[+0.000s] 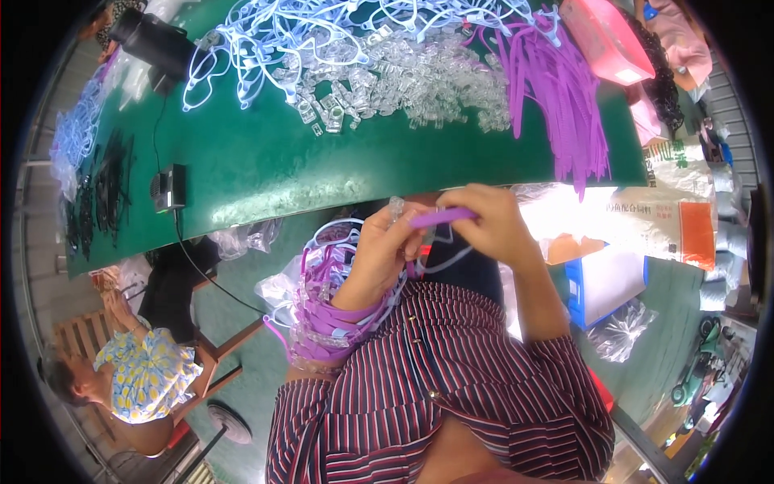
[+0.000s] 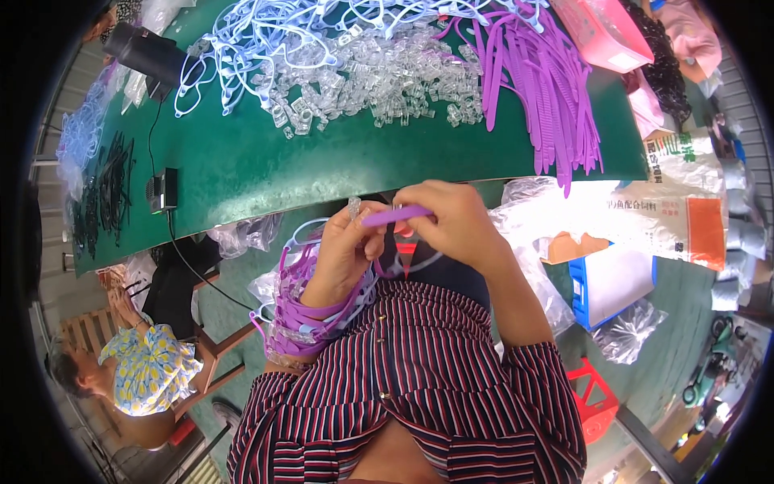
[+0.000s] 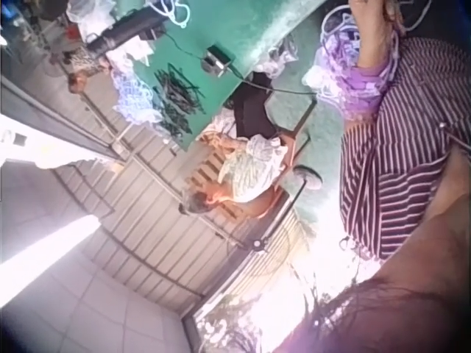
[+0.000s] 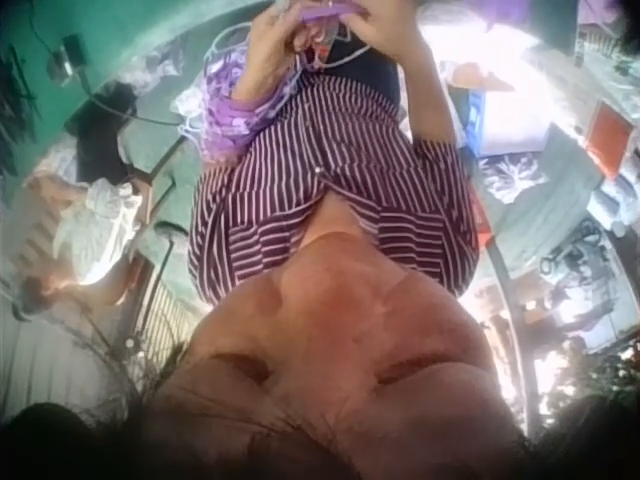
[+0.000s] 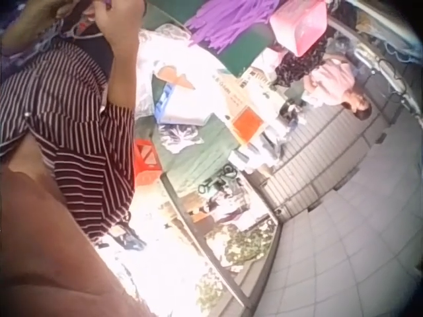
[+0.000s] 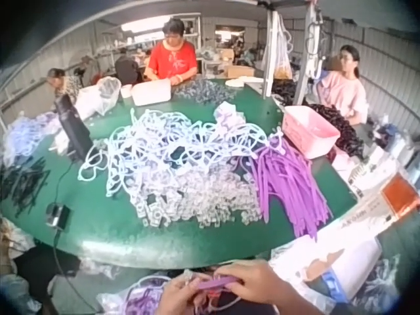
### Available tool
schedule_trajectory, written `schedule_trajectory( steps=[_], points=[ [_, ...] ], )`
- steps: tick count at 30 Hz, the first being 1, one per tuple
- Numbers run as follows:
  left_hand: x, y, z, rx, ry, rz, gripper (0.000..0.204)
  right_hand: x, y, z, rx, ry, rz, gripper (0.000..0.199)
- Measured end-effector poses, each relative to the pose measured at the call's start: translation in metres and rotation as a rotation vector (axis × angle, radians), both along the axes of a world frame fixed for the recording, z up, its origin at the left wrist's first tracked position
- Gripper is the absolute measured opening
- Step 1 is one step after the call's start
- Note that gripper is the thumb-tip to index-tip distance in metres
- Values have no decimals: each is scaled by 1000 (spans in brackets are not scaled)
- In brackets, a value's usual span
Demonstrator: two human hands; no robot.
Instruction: The person assembles plastic clips onto purple elastic loops by hand.
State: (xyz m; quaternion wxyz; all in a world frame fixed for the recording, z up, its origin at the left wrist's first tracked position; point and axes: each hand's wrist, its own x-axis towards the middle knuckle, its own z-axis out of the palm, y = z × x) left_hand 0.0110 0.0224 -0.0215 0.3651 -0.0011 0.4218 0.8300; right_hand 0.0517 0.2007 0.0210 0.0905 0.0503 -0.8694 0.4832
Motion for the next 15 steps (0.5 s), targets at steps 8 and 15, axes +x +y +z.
schedule_trajectory(
  steps=[8, 15],
  points=[
    [4, -4, 0, 17, -56, -232, 20, 18, -1, -8, 158, 176, 113, 30],
    [11, 0, -8, 98, -41, -290, 21, 32, 3, -9, 115, 163, 102, 29]
  ],
)
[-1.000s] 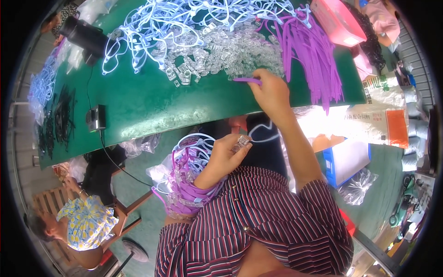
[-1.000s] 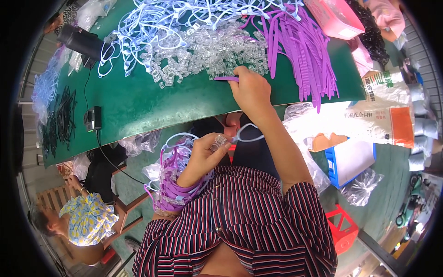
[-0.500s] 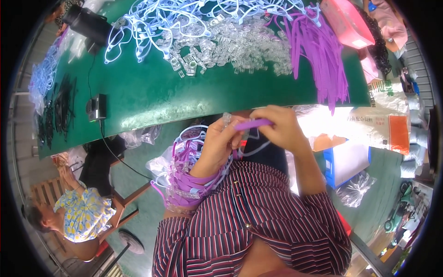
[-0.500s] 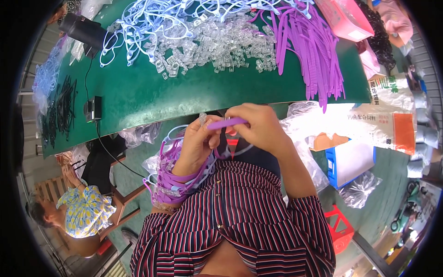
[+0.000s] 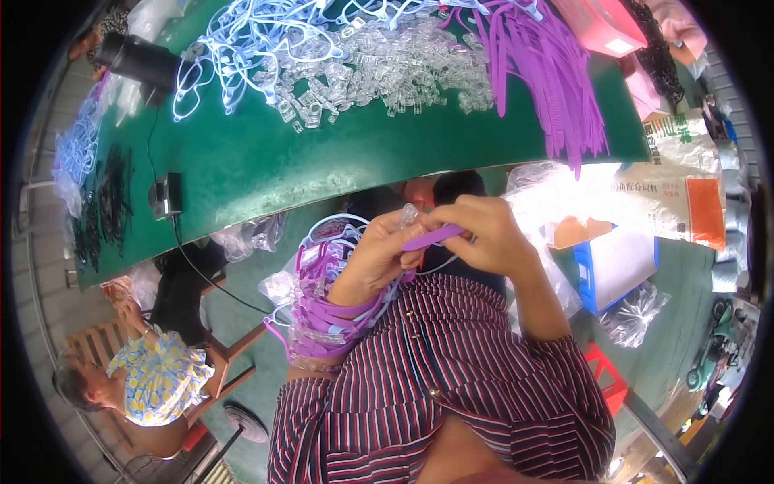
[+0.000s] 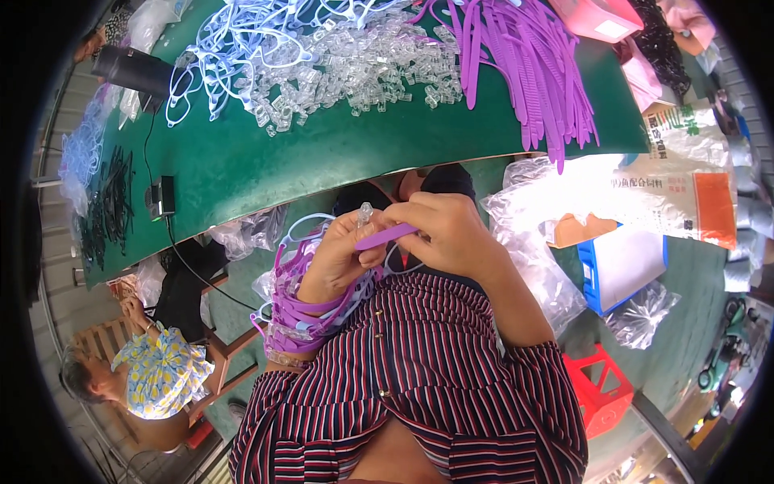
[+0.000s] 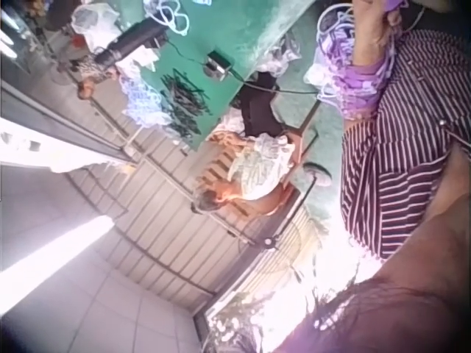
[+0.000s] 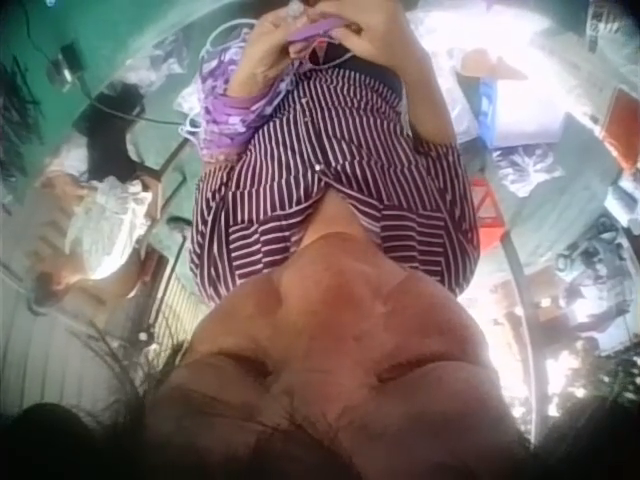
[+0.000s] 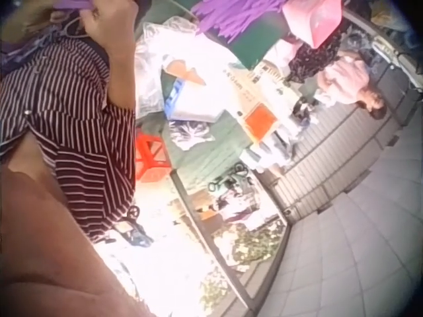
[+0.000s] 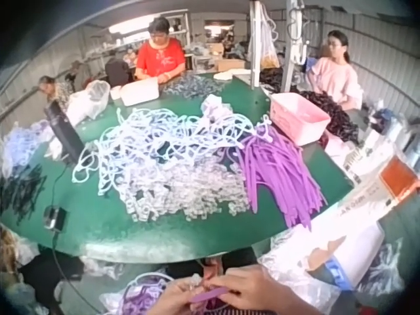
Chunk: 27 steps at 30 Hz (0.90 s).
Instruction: The person assembles plastic clips onto purple elastic loops by hand.
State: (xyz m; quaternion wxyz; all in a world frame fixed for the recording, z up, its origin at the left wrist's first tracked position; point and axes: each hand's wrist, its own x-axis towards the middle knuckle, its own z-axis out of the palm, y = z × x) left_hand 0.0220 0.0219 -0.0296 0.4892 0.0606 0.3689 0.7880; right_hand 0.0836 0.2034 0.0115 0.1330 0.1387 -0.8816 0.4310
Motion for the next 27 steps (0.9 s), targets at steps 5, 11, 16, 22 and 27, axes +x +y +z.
schedule_trajectory(
  steps=[5, 11, 16, 22, 27],
  points=[
    [2, 3, 1, 168, -191, 22, 23, 12, 9, 2, -294, -86, -124, 12],
    [7, 7, 3, 109, -158, 80, 22, 26, 0, -10, -350, -96, -307, 7],
    [14, 9, 1, 39, -160, 129, 20, 29, -9, -16, -342, 24, -406, 7],
    [15, 11, 3, 36, -144, 105, 19, 27, -14, -21, -330, 101, -462, 6],
    [14, 9, -3, 75, -118, 62, 20, 27, -17, -20, -323, 102, -500, 6]
  ],
)
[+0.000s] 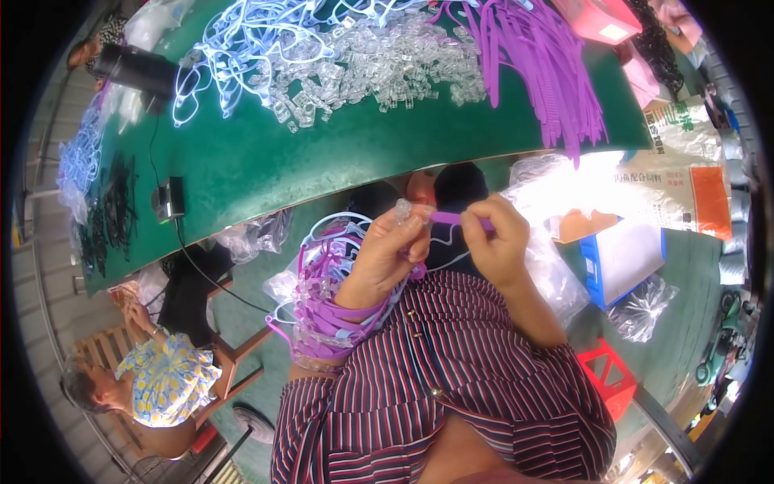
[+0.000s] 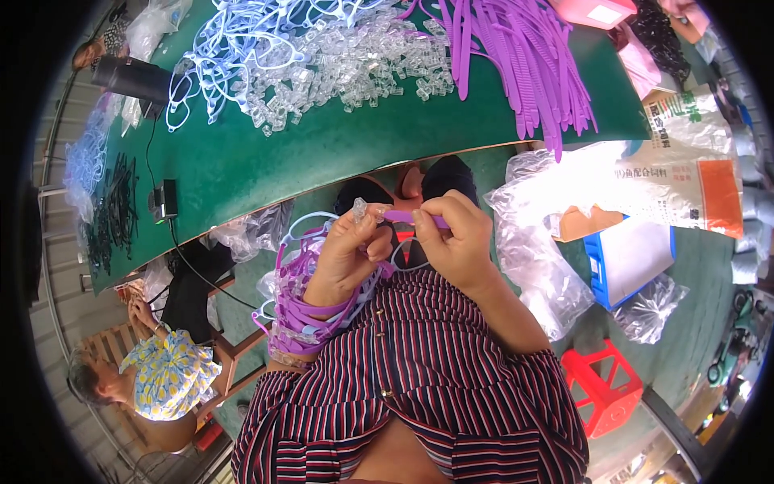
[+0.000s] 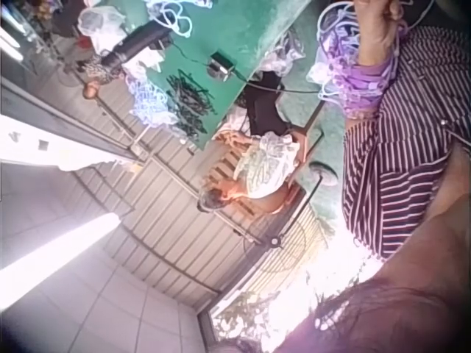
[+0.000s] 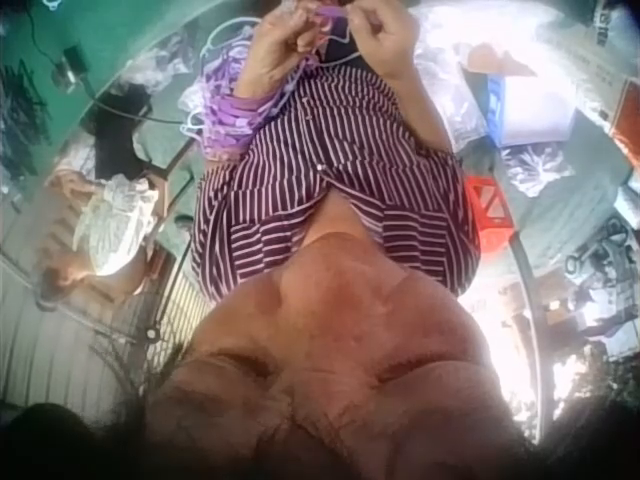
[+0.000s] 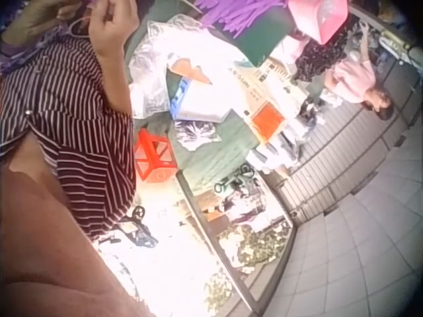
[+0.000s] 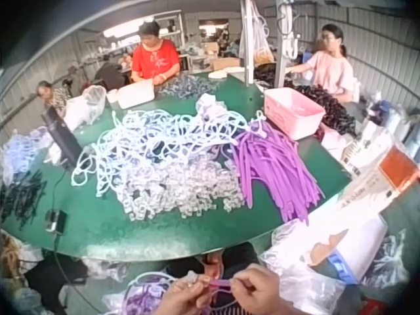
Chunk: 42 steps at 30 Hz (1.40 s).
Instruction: The person assembles plastic clips onto purple elastic loops by hand.
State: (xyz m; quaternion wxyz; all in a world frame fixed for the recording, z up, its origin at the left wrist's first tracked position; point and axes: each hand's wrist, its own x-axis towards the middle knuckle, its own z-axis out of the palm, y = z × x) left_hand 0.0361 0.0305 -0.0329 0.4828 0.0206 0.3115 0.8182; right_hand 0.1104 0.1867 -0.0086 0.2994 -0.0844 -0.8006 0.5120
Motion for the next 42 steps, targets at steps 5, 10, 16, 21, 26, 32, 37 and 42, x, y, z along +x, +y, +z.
schedule_trajectory(
  steps=[5, 10, 16, 21, 26, 32, 37, 42],
  points=[
    [6, 4, 1, -59, 44, 47, 18, -1, -8, -6, -31, 0, 15, 5],
    [6, 3, 7, -292, 234, 63, 14, -1, -5, -21, -71, -32, 43, 6],
    [5, 1, 11, -409, 420, 89, 9, -6, -2, -5, -119, -124, 273, 19],
    [4, 1, 4, -403, 464, 50, 9, -3, 3, -10, 123, -107, 313, 24],
    [3, -2, 9, -439, 378, 218, 8, 0, 0, -11, 72, -67, 200, 17],
    [-6, -4, 14, -360, 407, 192, 10, 2, 3, -13, -159, -192, 224, 14],
    [-4, -1, 11, -150, 169, 231, 13, 5, 6, -23, -415, -172, 243, 16],
    [0, 3, 24, -366, 621, 0, 20, 4, 4, -25, -669, -211, 387, 15]
  ],
)
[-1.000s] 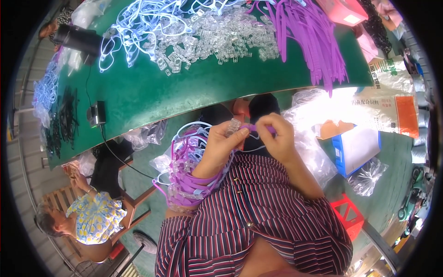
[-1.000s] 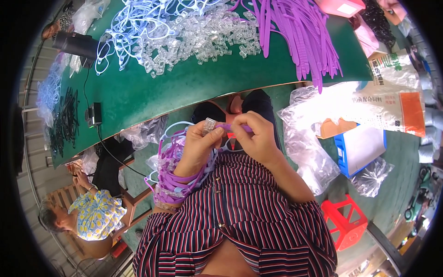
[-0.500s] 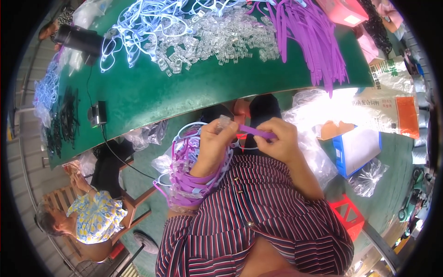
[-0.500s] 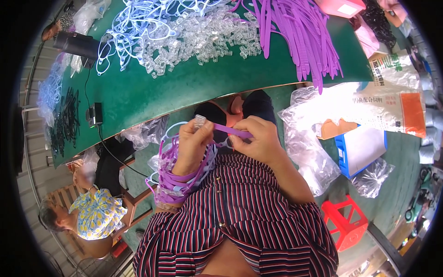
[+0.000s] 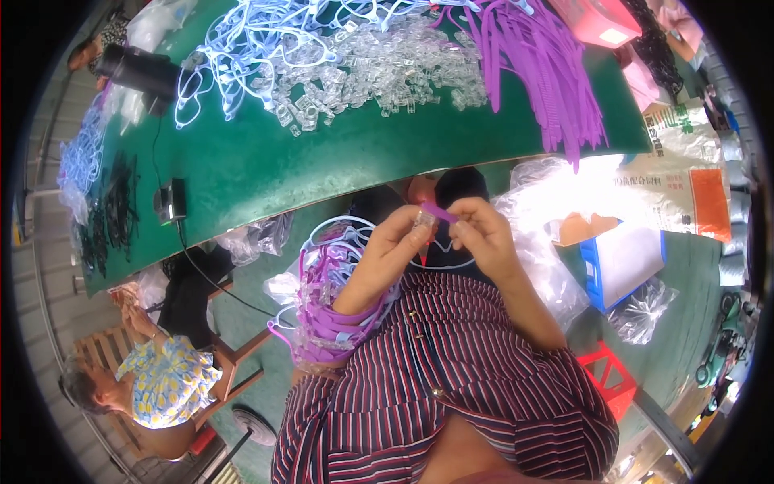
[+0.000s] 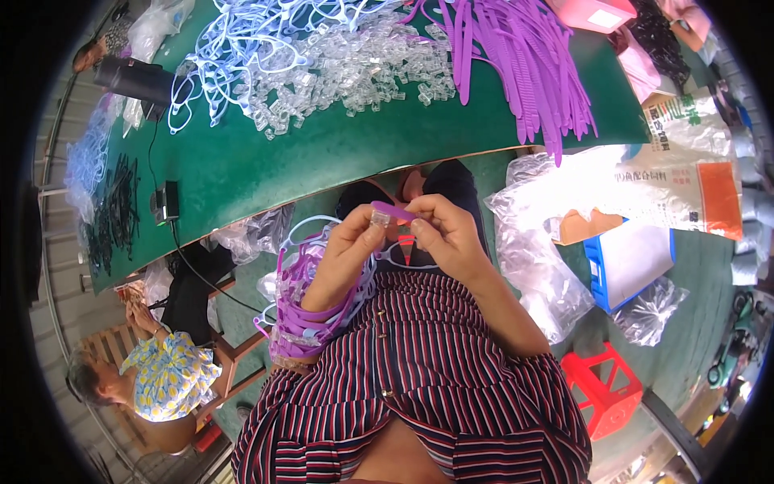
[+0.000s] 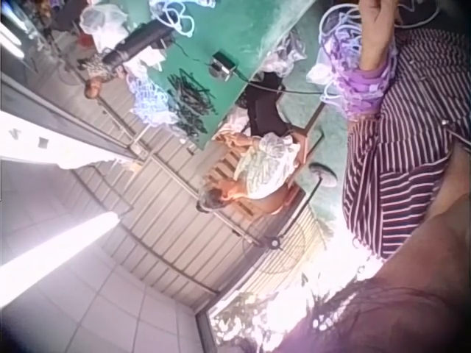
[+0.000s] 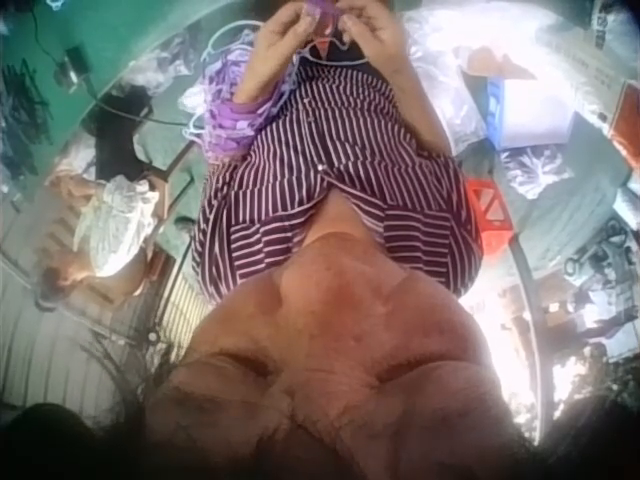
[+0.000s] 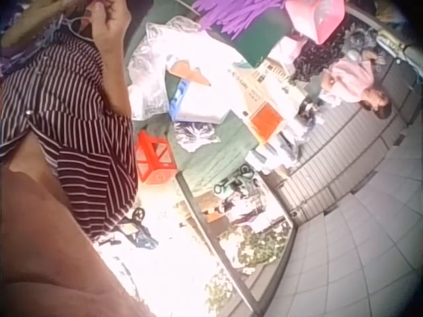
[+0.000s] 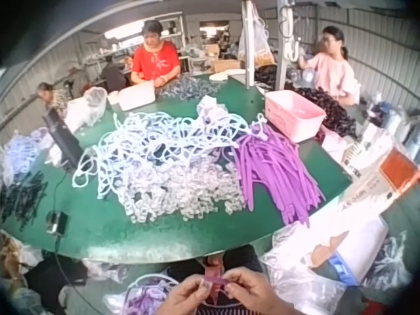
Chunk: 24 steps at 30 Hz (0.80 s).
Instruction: The person assembles plastic clips onto purple elastic loops by hand.
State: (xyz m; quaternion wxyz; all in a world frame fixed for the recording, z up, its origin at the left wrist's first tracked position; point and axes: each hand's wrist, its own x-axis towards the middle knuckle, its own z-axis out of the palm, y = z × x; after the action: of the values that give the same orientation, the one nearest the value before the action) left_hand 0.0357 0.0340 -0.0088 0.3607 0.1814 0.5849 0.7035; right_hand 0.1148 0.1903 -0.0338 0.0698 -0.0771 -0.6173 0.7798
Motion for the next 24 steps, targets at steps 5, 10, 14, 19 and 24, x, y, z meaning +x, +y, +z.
schedule_trajectory(
  steps=[5, 10, 14, 19, 24],
  points=[
    [-1, -2, -9, 26, -2, -55, 21, -1, -2, 0, -55, 31, 36, 17],
    [3, -2, -19, 147, -149, 24, 18, 0, -5, -6, -30, 24, 31, 16],
    [2, 1, -17, 241, -282, 94, 18, 0, -5, -10, -27, 7, 12, 15],
    [1, -2, -19, 293, -336, 107, 24, 0, -8, -9, 5, -20, 14, 14],
    [2, -3, -22, 350, -408, 81, 27, -2, -10, -8, 147, 7, 9, 16]
  ],
)
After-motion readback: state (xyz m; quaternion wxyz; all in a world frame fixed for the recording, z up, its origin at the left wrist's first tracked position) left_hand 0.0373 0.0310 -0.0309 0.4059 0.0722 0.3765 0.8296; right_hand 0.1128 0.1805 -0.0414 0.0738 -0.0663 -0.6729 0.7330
